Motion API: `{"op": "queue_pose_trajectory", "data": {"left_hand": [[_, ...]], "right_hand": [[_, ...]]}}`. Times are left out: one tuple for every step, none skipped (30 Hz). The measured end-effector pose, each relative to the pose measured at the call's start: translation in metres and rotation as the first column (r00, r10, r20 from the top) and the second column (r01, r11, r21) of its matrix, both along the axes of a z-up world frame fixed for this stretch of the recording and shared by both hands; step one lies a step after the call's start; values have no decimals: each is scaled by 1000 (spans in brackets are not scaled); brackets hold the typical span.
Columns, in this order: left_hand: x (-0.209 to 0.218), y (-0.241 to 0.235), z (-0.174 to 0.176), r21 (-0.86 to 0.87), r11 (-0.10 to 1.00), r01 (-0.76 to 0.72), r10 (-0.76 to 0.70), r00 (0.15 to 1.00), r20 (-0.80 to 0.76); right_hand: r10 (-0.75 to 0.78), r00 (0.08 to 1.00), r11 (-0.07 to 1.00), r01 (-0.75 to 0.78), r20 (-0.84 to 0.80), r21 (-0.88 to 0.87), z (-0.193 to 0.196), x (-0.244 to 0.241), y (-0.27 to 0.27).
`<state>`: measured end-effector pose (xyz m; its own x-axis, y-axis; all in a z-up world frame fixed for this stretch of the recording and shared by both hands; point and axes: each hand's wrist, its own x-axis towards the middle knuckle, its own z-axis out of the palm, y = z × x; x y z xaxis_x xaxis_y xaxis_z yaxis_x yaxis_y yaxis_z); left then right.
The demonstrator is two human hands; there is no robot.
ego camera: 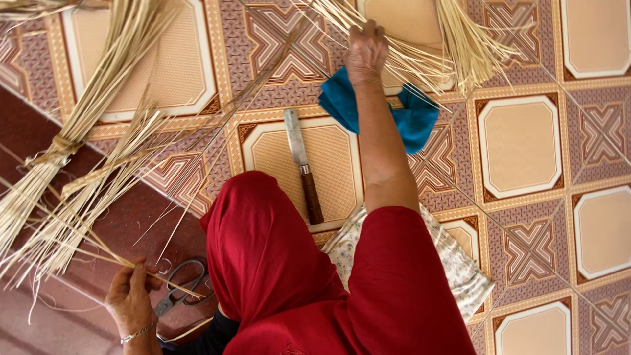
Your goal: The person sits on the floor and repeatedly gathers dried straw stalks, aligns them into bundles, and secures them with string. Scissors are used to trim excess string after each bundle is tied.
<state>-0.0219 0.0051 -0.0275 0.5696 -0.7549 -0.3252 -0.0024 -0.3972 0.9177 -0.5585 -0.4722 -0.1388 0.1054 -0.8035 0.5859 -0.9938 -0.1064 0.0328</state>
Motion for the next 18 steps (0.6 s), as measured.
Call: {"op": "queue_pose_trajectory", "data": {"left_hand": [[0,0,0,-2,1000,0,0,1000,5],[1,-1,-1,-9,1000,12,-12,1000,-12],[-1,-1,-3,-16,1000,17,-17,999,-28],[-2,-2,-5,-23,1000,21,-22,999,-44],[-1,-1,-5,-18,1000,23,-23,999,-38],[1,-2,-4,-14,1000,24,-25,999,-31],[0,-1,-5,-12,1000,22,-23,999,-25],[0,-1,-5,-11,1000,19,-20,999,-25],[-3,-2,-4,-8,1000,14,-14,1000,-25],[-4,-3,-3,-6,1000,8,-8,1000,-24],[-6,-4,-1,4,1000,11,-11,1000,-8],[-7,-5,1,15,1000,13,-14,1000,7],[-8,-7,5,26,1000,13,-14,1000,23],[-9,-9,9,27,1000,16,-16,999,32],[-11,-9,12,28,1000,12,-13,999,41],[-12,-10,15,29,1000,8,-10,999,49],[-13,-9,17,63,998,11,-14,999,47],[-10,-12,18,97,995,14,-19,999,43]], "right_hand": [[-9,1000,1000,9,9,23,-2,1,-2],[-19,1000,999,18,17,46,-4,4,-6],[-21,999,997,20,26,69,-5,5,-9],[-20,999,998,18,31,54,-6,5,-10],[-11,999,999,10,35,39,-8,8,-10],[-2,999,1000,2,39,23,-9,11,-8],[0,999,1000,-2,53,31,-9,14,-7],[3,998,999,-6,66,39,-9,16,-6],[8,997,999,-12,81,47,-8,19,-5],[21,993,997,-29,119,66,-6,22,-4],[35,987,995,-49,157,82,-3,24,-5],[49,980,993,-69,195,97,0,27,-3],[46,983,994,-63,175,93,3,30,-1],[43,987,994,-58,156,89,8,30,2],[46,990,995,-57,136,84,14,31,4],[42,987,994,-56,153,89,19,31,6],[48,984,993,-65,169,98,25,33,7],[66,976,993,-84,205,83,32,32,10]]}}
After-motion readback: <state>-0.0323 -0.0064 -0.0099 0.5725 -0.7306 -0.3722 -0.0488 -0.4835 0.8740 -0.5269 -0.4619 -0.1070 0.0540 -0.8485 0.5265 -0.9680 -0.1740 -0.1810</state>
